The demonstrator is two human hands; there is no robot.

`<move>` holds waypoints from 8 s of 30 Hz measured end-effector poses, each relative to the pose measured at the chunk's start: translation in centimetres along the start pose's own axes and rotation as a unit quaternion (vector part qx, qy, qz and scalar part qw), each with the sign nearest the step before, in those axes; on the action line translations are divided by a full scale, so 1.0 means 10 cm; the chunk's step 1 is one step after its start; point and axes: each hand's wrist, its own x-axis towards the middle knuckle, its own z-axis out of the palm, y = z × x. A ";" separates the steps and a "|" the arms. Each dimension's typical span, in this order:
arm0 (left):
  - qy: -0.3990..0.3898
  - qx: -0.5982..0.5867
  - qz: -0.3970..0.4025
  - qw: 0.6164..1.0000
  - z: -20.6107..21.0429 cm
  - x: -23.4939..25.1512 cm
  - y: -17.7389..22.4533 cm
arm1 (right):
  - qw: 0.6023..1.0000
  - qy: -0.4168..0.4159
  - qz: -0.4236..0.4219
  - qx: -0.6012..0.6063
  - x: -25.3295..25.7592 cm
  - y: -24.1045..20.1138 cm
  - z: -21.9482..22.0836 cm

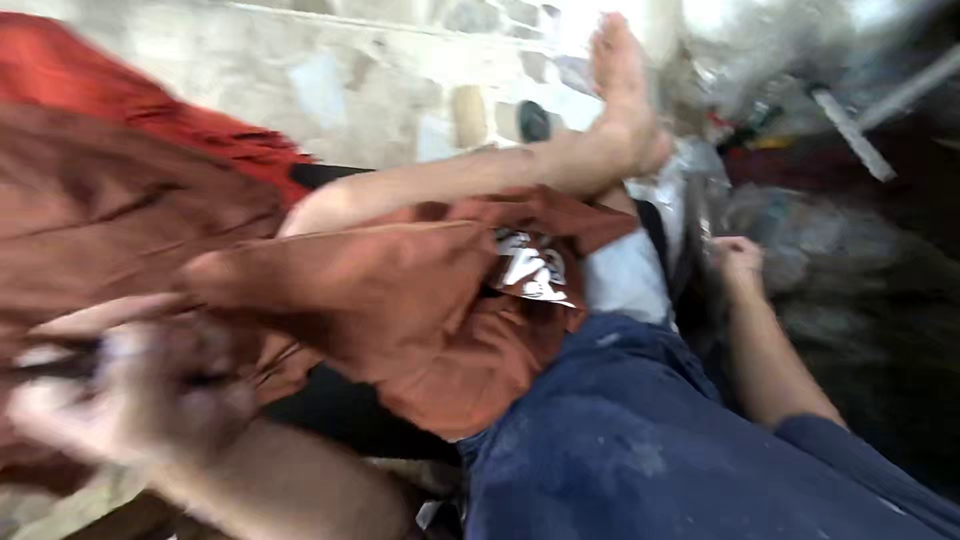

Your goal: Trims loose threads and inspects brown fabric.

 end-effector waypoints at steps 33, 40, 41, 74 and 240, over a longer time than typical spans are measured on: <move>0.058 0.107 0.051 0.991 0.13 -0.11 -0.45 | 0.685 -0.367 -0.626 0.060 -2.37 -3.70 1.67; -0.061 0.215 0.171 0.960 0.46 -0.02 -0.13 | 0.655 -0.563 -0.465 0.194 -2.22 -3.58 1.65; -0.046 0.260 0.141 0.954 0.46 0.08 -0.12 | 0.655 -0.565 -0.460 0.202 -2.22 -3.55 1.67; -0.074 0.118 0.190 0.972 0.90 -0.50 -0.06 | 0.659 -0.490 -0.513 0.250 -2.41 -3.51 1.18; -0.173 -0.228 0.220 0.933 0.60 -0.08 0.03 | 0.635 -0.272 -0.712 0.126 -2.51 -3.54 1.34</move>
